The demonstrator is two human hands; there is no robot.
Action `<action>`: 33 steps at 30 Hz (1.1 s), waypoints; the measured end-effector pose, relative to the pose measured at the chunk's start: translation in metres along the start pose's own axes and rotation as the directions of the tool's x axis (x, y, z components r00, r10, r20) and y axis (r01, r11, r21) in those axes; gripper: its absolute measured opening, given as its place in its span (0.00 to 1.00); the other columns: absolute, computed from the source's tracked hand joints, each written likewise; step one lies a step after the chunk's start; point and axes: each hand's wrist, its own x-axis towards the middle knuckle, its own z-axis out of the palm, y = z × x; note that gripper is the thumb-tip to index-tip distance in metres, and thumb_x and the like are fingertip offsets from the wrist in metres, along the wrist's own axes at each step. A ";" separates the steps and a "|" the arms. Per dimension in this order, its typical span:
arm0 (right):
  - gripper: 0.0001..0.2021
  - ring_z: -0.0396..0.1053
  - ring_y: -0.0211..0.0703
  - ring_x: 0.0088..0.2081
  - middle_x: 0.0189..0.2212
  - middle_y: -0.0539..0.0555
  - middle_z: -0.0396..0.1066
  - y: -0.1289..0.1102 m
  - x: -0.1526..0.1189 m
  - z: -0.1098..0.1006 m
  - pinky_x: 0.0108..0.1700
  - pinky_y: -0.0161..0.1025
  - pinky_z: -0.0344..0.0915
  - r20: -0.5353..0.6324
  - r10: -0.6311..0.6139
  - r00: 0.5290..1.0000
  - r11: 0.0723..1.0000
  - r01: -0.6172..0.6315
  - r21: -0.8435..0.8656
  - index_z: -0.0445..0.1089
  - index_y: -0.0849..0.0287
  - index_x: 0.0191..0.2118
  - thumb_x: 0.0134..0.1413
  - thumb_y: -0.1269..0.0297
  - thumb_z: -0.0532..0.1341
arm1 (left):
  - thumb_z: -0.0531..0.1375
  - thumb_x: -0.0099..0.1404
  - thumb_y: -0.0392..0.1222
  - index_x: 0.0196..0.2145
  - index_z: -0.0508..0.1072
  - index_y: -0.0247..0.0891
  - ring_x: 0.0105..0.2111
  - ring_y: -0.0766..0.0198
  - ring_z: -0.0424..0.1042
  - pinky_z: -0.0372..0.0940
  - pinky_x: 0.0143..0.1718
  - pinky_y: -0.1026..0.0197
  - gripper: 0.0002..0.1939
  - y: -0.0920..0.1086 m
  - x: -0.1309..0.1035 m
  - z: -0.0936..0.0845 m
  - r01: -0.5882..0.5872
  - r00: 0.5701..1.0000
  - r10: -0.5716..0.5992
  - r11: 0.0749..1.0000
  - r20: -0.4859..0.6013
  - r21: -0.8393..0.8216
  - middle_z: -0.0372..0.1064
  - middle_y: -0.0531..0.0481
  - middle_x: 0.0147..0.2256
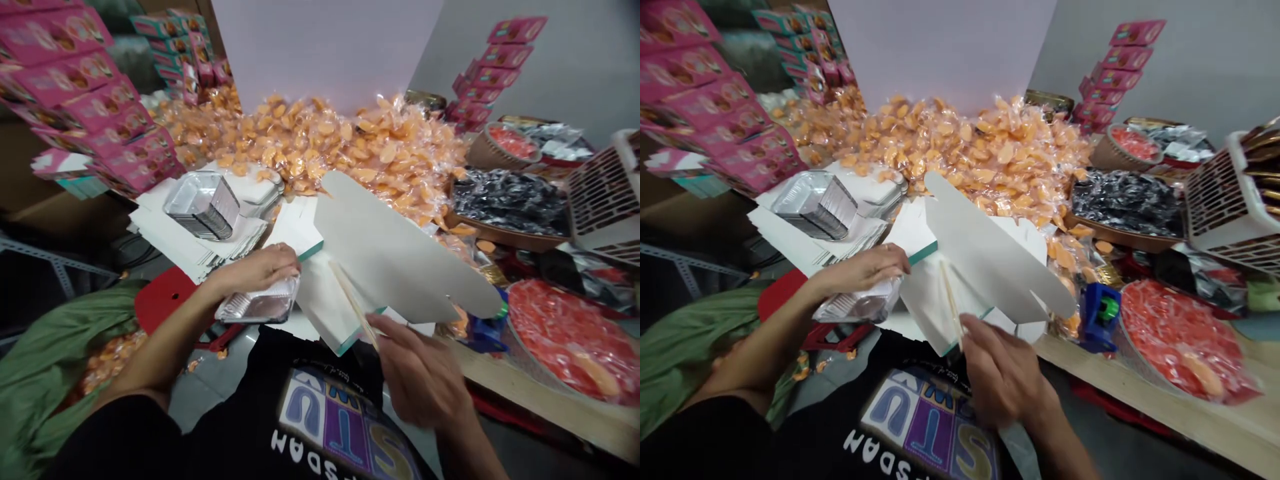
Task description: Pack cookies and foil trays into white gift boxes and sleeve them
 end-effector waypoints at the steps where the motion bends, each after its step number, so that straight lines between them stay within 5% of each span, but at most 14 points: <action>1: 0.11 0.84 0.58 0.55 0.57 0.59 0.83 0.007 0.009 0.006 0.52 0.55 0.83 0.018 -0.036 0.999 0.998 0.037 -0.051 0.79 0.47 0.46 0.68 0.70 0.61 | 0.58 0.79 0.46 0.37 0.78 0.45 0.54 0.50 0.78 0.69 0.63 0.48 0.13 -0.007 0.001 0.013 -0.118 0.992 0.117 0.993 0.042 0.016 0.82 0.44 0.42; 4: 0.14 0.83 0.58 0.53 0.57 0.65 0.82 0.036 0.041 0.018 0.50 0.51 0.81 0.197 0.057 0.979 0.966 -0.004 -0.258 0.78 0.55 0.44 0.64 0.76 0.56 | 0.52 0.82 0.51 0.34 0.72 0.44 0.50 0.48 0.77 0.68 0.58 0.46 0.19 -0.019 0.005 0.052 -0.122 0.987 0.136 0.982 -0.088 0.146 0.78 0.44 0.38; 7: 0.22 0.81 0.58 0.54 0.55 0.64 0.82 0.060 0.069 0.017 0.55 0.50 0.78 0.368 0.268 0.890 0.927 -0.134 -0.350 0.80 0.58 0.51 0.55 0.80 0.56 | 0.49 0.85 0.48 0.34 0.69 0.43 0.43 0.49 0.75 0.67 0.54 0.46 0.20 -0.010 0.017 0.090 0.087 0.946 -0.006 0.968 -0.325 0.236 0.74 0.44 0.34; 9: 0.25 0.78 0.58 0.58 0.55 0.61 0.82 0.071 0.085 0.013 0.61 0.50 0.74 0.448 0.286 0.847 0.931 -0.135 -0.338 0.81 0.56 0.53 0.52 0.80 0.58 | 0.47 0.86 0.47 0.35 0.70 0.42 0.43 0.48 0.74 0.66 0.52 0.44 0.21 0.005 0.028 0.111 0.215 0.890 -0.099 0.951 -0.445 0.220 0.75 0.43 0.34; 14: 0.05 0.73 0.54 0.49 0.43 0.59 0.79 0.075 0.103 0.004 0.54 0.45 0.68 0.565 0.264 0.782 0.931 -0.054 -0.360 0.78 0.57 0.38 0.58 0.72 0.65 | 0.51 0.85 0.46 0.36 0.70 0.42 0.50 0.43 0.75 0.64 0.54 0.39 0.18 0.039 0.047 0.140 0.283 0.862 -0.179 0.946 -0.473 0.158 0.78 0.38 0.39; 17: 0.07 0.70 0.48 0.42 0.40 0.58 0.76 0.073 0.099 0.005 0.44 0.39 0.63 0.539 0.284 0.793 0.927 -0.084 -0.365 0.78 0.57 0.40 0.64 0.73 0.63 | 0.52 0.85 0.47 0.33 0.68 0.42 0.49 0.43 0.76 0.63 0.57 0.37 0.19 0.044 0.046 0.132 0.269 0.883 -0.205 0.958 -0.423 0.098 0.78 0.41 0.36; 20: 0.11 0.69 0.44 0.36 0.41 0.59 0.76 0.079 0.093 0.003 0.40 0.39 0.63 0.520 0.346 0.781 0.912 -0.151 -0.381 0.81 0.58 0.40 0.64 0.74 0.60 | 0.50 0.85 0.51 0.32 0.65 0.43 0.37 0.52 0.75 0.66 0.48 0.46 0.22 0.039 0.044 0.105 0.208 0.884 -0.225 0.974 -0.410 -0.084 0.72 0.48 0.30; 22: 0.16 0.72 0.45 0.37 0.43 0.60 0.79 0.083 0.092 -0.002 0.44 0.41 0.68 0.437 0.334 0.835 0.931 -0.219 -0.293 0.84 0.58 0.46 0.67 0.74 0.57 | 0.49 0.86 0.52 0.32 0.62 0.45 0.30 0.57 0.70 0.63 0.38 0.53 0.22 0.034 0.045 0.085 0.192 0.829 -0.269 0.960 -0.489 -0.203 0.69 0.51 0.27; 25: 0.23 0.79 0.48 0.44 0.49 0.60 0.82 0.078 0.096 -0.006 0.50 0.46 0.75 0.244 0.318 0.916 0.939 -0.340 0.055 0.77 0.58 0.67 0.76 0.63 0.55 | 0.53 0.84 0.47 0.33 0.60 0.45 0.28 0.59 0.66 0.57 0.34 0.55 0.18 0.030 0.053 0.066 0.243 0.700 -0.302 0.953 -0.647 -0.181 0.66 0.53 0.27; 29: 0.38 0.81 0.53 0.51 0.60 0.65 0.80 0.047 0.107 0.015 0.50 0.50 0.80 0.291 0.265 0.919 0.767 -0.384 0.515 0.58 0.56 0.81 0.74 0.46 0.63 | 0.56 0.83 0.44 0.35 0.61 0.45 0.28 0.61 0.67 0.57 0.35 0.56 0.14 0.031 0.065 0.065 0.184 0.661 -0.248 0.969 -0.708 -0.167 0.66 0.55 0.28; 33: 0.40 0.81 0.52 0.48 0.60 0.67 0.78 0.026 0.119 0.040 0.43 0.47 0.81 0.298 0.266 0.917 0.599 -0.400 0.694 0.55 0.55 0.79 0.73 0.41 0.63 | 0.60 0.81 0.51 0.33 0.66 0.42 0.29 0.64 0.66 0.60 0.35 0.59 0.18 0.025 0.068 0.071 -0.008 0.610 -0.288 0.929 -0.739 -0.369 0.67 0.55 0.28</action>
